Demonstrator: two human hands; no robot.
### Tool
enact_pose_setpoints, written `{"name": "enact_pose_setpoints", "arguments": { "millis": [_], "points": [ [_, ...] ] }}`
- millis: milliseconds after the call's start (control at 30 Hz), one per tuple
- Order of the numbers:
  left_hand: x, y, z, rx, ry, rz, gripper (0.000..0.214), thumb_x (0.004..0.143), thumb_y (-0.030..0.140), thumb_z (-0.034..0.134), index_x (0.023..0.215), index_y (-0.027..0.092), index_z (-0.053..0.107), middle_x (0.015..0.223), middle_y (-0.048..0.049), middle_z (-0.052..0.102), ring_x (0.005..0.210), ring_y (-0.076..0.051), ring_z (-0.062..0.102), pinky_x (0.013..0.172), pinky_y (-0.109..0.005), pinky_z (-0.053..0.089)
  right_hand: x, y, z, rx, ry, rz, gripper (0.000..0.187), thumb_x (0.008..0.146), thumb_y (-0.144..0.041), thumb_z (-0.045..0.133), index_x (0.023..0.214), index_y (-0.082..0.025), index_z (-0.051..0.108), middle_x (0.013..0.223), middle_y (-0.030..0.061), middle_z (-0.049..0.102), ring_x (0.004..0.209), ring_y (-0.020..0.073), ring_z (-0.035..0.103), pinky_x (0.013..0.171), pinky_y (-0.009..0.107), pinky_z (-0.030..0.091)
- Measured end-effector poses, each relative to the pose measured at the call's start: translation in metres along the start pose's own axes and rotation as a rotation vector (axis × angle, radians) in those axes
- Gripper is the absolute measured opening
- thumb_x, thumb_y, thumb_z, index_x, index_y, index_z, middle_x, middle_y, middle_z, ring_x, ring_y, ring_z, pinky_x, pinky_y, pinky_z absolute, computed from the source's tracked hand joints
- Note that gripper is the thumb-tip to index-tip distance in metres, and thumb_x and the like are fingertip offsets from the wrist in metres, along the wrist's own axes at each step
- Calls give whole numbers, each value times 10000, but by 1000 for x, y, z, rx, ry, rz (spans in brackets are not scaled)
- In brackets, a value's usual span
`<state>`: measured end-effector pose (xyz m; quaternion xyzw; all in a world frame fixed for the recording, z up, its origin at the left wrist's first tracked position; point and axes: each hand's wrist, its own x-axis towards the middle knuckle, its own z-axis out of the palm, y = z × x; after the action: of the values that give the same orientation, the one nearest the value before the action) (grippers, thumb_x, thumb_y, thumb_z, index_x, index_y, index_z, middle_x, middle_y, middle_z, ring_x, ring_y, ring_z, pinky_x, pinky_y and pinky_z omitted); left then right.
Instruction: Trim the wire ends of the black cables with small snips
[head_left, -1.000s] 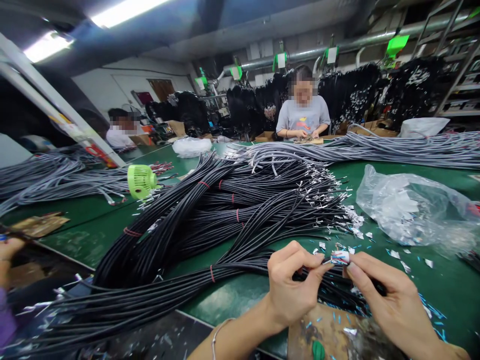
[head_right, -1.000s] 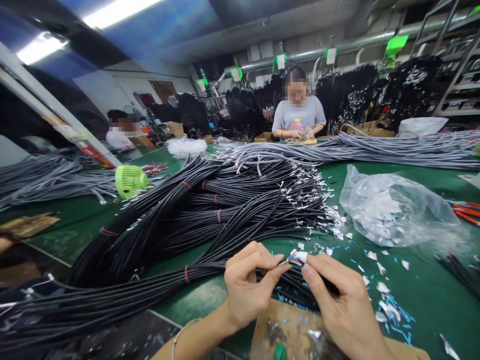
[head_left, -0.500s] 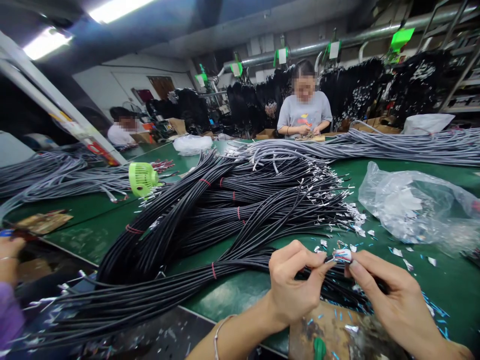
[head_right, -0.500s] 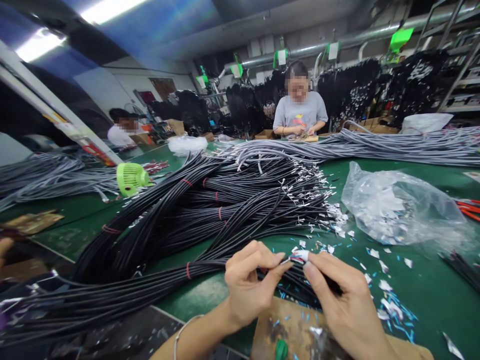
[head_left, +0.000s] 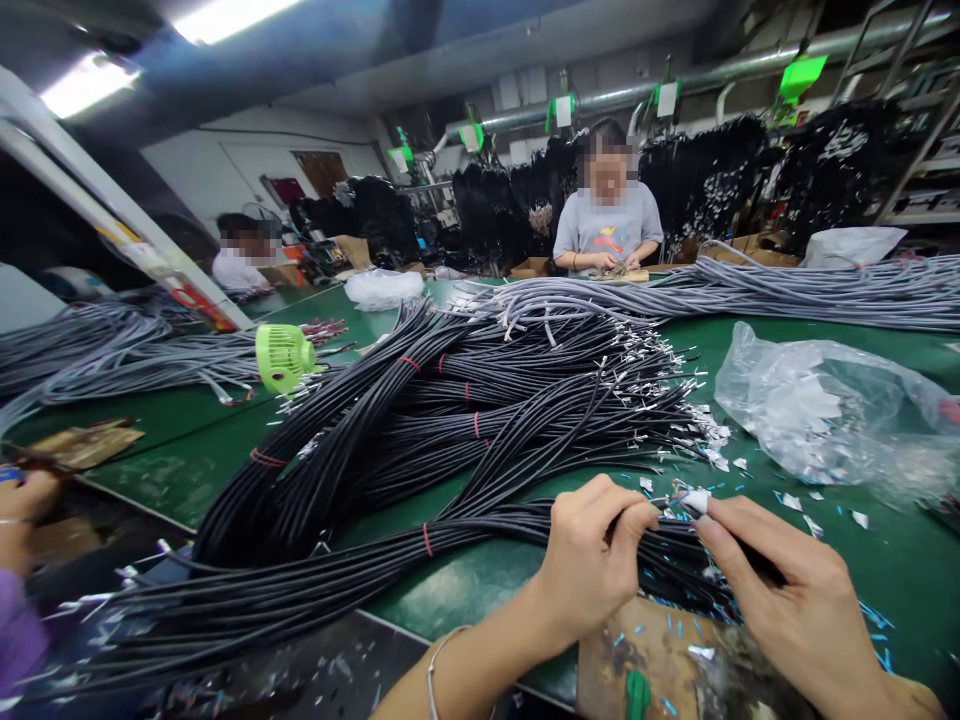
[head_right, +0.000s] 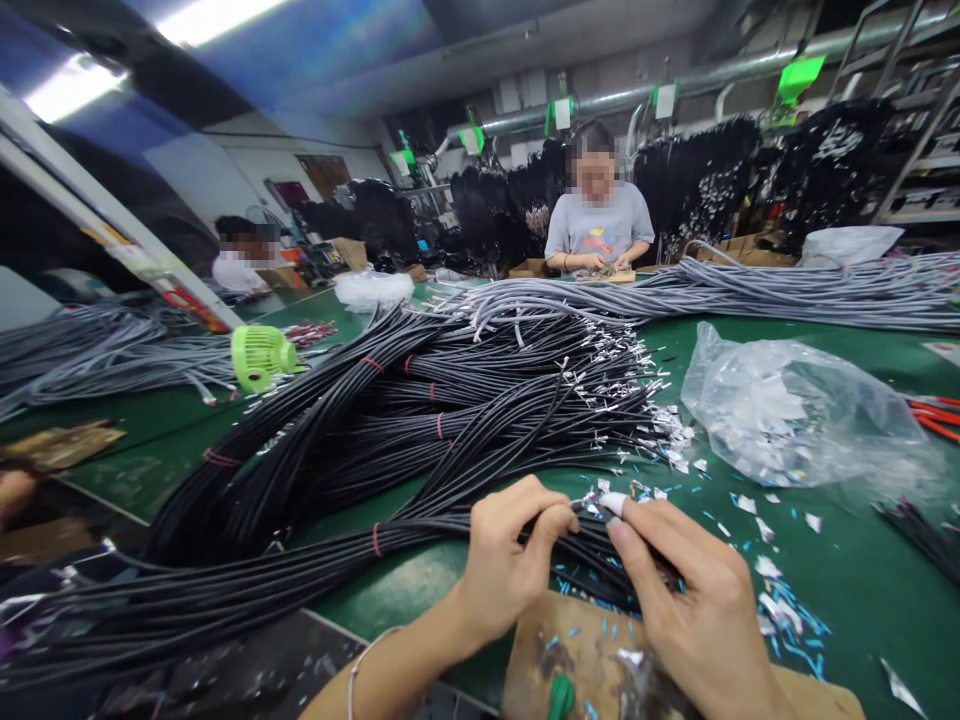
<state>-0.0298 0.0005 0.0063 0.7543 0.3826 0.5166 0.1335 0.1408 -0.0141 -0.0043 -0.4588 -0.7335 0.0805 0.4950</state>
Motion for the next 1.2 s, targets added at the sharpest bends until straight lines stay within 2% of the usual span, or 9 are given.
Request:
{"name": "enact_pose_setpoints", "arguments": {
  "millis": [267,433,533,700,800,900,1033,1133,1200],
  "points": [
    [5,-2,1,-219,-162,-259,409,921,219,422,543,143,559,498,7,518,476,-91,473,495,-212,358,-1,6,-3,-24,4,55,119,839,-273,596,925,-220,659,847,26,686,695,143,635,648,245,516],
    [2,0,5,-95,-127,-158,292,852,201,530,593,134,648,518,-17,566,482,-106,476,484,-230,337,8,-1,-8,28,-34,131,138,821,-311,616,919,-216,597,679,-20,547,442,88,419,399,225,382],
    [-1,2,9,-66,-108,-120,240,829,200,565,619,123,653,513,-12,543,463,-96,444,461,-225,312,6,-2,-9,-2,19,23,20,813,-210,623,817,-224,610,743,7,577,521,102,491,451,233,402],
    [-1,1,11,-87,-148,-183,197,828,203,557,679,123,657,564,-22,563,482,-96,468,437,-200,325,-9,6,-6,-258,99,-173,184,781,-148,636,934,-249,631,789,34,642,620,145,602,548,260,447],
    [-2,0,12,-71,-105,-207,217,849,213,546,678,120,643,568,-23,569,499,-100,478,457,-204,342,-9,6,-3,-213,82,-177,171,793,-134,613,930,-237,616,790,35,631,641,147,605,568,258,460],
    [-5,1,13,-38,-59,-138,209,850,191,546,680,112,639,566,-26,569,501,-103,481,474,-214,349,-2,2,-2,-72,62,-105,146,797,-125,600,904,-224,598,808,31,600,653,140,574,593,257,465],
    [-7,1,13,-25,-12,-43,118,803,150,593,709,104,648,585,-37,588,510,-116,509,485,-227,365,8,1,-3,169,-58,178,89,804,-243,621,743,-201,571,695,-4,533,540,108,466,480,227,404],
    [-4,-2,11,-104,-33,-71,90,786,153,629,706,123,658,611,-37,616,544,-126,535,518,-231,397,11,5,-2,444,-155,347,178,799,-350,620,738,-194,559,695,-4,517,593,124,493,516,230,427],
    [-1,-4,10,-176,-95,-128,99,790,169,641,700,138,670,622,-30,627,553,-124,540,525,-227,411,12,8,-2,572,-222,345,195,802,-379,609,757,-195,562,737,6,523,670,146,519,575,246,445]
  ]
}}
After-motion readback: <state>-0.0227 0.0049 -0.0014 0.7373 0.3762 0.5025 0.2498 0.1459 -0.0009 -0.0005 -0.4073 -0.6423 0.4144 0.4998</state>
